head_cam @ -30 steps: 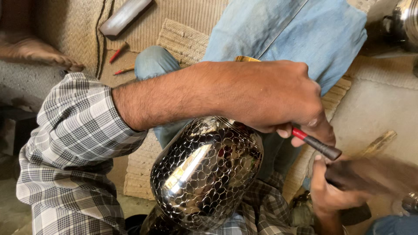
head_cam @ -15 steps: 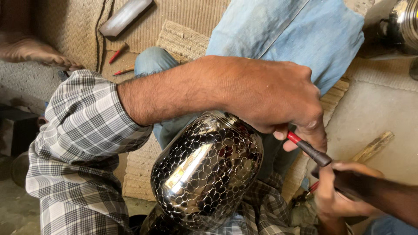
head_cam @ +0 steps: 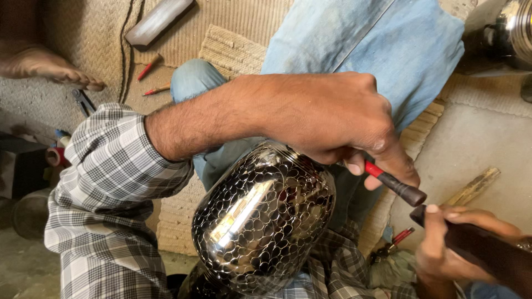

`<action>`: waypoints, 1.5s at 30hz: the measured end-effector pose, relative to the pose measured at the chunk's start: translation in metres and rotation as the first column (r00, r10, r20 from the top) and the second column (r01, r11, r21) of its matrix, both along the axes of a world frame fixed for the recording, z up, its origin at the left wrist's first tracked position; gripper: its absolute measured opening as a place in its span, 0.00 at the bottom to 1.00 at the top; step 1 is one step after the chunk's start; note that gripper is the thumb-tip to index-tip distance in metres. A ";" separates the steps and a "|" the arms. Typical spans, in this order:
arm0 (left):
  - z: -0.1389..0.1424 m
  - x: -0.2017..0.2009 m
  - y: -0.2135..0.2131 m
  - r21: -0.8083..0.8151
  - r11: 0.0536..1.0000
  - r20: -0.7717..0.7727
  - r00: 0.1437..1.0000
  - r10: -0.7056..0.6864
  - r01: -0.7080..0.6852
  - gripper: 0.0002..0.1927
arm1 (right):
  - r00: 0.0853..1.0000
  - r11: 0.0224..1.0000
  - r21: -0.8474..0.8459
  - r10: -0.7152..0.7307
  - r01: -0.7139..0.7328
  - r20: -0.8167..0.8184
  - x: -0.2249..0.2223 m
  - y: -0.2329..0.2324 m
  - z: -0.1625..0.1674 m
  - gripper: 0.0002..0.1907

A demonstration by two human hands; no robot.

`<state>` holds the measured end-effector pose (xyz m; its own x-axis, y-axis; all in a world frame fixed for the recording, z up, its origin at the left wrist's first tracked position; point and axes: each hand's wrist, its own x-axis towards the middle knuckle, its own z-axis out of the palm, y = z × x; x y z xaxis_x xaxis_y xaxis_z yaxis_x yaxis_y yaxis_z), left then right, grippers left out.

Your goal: The person uses a hammer and a metal punch to create a patterned texture on a large silver metal vessel. They repeatedly strike the punch against the surface to form small indentations.

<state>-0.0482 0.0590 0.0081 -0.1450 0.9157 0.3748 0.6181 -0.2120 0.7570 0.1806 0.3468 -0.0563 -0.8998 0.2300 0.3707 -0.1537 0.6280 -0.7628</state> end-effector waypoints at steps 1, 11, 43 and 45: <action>-0.002 0.002 0.000 0.002 1.000 -0.006 1.000 0.017 -0.017 0.29 | 1.000 0.998 0.068 0.005 -0.006 0.020 -0.006 -0.001 0.007 0.21; -0.011 0.017 -0.014 -0.018 0.950 -0.063 0.948 0.311 -0.313 0.30 | 0.941 0.985 0.124 0.070 -0.117 0.332 -0.038 0.009 0.041 0.06; -0.006 0.069 -0.034 -0.082 0.627 0.252 0.593 0.765 -0.774 0.27 | 0.712 0.807 0.257 0.262 -0.532 0.651 -0.152 0.106 0.008 0.21; -0.011 0.071 -0.036 -0.109 0.642 0.305 0.589 0.748 -0.759 0.26 | 0.696 0.792 0.260 0.268 -0.553 0.666 -0.162 0.091 0.025 0.26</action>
